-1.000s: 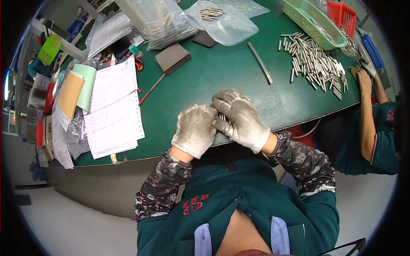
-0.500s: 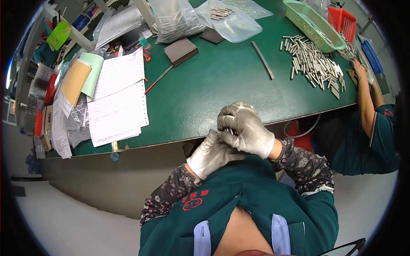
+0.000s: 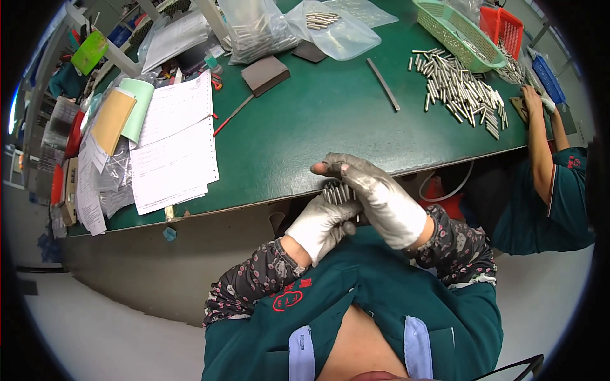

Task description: The recorder is arranging small metal pins into the slots of an assembly jig on a factory workbench.

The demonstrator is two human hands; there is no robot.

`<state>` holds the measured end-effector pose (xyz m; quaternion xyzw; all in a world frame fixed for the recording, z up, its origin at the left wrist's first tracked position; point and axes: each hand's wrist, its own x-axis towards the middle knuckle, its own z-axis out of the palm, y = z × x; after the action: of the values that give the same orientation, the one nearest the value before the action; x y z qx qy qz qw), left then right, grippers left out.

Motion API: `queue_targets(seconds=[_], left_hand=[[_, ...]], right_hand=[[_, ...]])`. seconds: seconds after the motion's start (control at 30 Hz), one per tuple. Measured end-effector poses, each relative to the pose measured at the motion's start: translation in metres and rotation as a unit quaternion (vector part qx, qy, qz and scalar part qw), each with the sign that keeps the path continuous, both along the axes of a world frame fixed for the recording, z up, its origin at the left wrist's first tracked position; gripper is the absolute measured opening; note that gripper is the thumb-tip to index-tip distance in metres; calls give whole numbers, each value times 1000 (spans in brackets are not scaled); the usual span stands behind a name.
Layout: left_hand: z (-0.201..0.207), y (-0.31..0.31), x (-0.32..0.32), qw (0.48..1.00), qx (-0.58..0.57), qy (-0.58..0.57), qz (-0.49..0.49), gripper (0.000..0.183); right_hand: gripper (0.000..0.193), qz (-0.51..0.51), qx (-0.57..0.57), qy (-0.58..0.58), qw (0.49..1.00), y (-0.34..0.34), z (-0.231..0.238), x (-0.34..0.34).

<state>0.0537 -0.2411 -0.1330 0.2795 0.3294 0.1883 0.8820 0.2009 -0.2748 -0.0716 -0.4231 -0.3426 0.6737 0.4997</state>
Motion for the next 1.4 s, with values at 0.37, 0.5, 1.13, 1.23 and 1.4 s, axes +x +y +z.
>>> queue_targets(seconds=[0.37,0.5,1.13,1.23,1.4], left_hand=[[-12,69,27,916,389,16,92,39],[-19,81,29,901,428,35,57,49],[-20,88,30,800,564,187,86,55],[-4,83,33,818,531,213,59,53],[-8,84,33,791,579,182,77,51]], right_hand=[[31,-106,326,-398,851,43,-30,39],[32,-155,333,-428,826,50,-50,33],[25,-135,277,-383,871,57,-47,33],[29,-161,345,-492,783,56,-30,35],[22,-88,373,-588,712,61,-12,22]])
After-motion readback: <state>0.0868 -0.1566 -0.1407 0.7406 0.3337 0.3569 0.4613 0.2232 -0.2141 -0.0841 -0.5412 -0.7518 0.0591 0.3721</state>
